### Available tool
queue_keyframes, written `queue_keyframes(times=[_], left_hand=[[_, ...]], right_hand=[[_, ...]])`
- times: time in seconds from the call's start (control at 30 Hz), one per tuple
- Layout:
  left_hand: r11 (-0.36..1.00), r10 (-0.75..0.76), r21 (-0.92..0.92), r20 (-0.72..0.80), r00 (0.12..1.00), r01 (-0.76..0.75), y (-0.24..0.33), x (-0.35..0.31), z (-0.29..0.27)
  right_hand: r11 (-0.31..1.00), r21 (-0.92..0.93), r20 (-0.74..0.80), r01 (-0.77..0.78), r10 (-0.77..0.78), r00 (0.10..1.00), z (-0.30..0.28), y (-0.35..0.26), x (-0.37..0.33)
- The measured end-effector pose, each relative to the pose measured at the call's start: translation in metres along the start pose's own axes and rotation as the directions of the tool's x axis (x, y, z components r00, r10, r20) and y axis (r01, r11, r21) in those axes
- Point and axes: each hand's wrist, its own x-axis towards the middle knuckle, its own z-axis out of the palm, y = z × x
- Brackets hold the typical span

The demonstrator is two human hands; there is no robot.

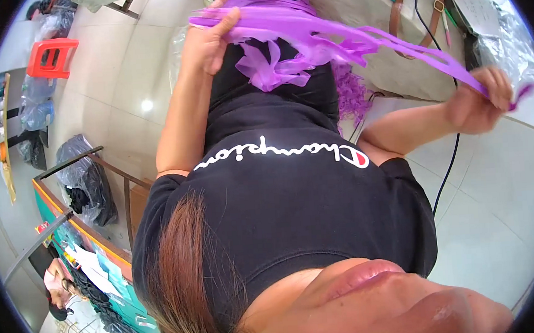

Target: The recorder is separating and organizing long purple fringe or material strips.

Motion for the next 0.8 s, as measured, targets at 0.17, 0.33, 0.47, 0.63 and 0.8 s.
queue_keyframes(times=[0.17,0.33,0.47,0.63,0.8], left_hand=[[0.915,-0.111,-0.404,-0.218,0.970,0.014,-0.004,0.027,-0.047],[0.943,-0.114,-0.317,-0.031,0.993,0.099,0.009,0.003,-0.013],[0.987,-0.025,-0.151,0.213,0.977,0.059,0.026,-0.026,0.043],[0.996,0.085,-0.043,0.236,0.968,-0.077,0.034,-0.046,0.061],[0.994,0.111,-0.024,0.228,0.967,-0.108,0.034,-0.050,0.062]], right_hand=[[0.958,0.205,0.040,0.201,-0.213,0.976,0.008,-0.059,0.013],[0.949,-0.310,-0.030,-0.058,0.051,0.998,-0.015,-0.008,0.005],[0.700,-0.620,-0.110,-0.355,0.370,0.923,-0.062,0.095,-0.030],[0.394,-0.887,0.020,-0.240,0.552,0.834,-0.046,0.158,-0.042],[0.344,-0.889,-0.070,-0.303,0.551,0.832,-0.046,0.164,-0.046]])
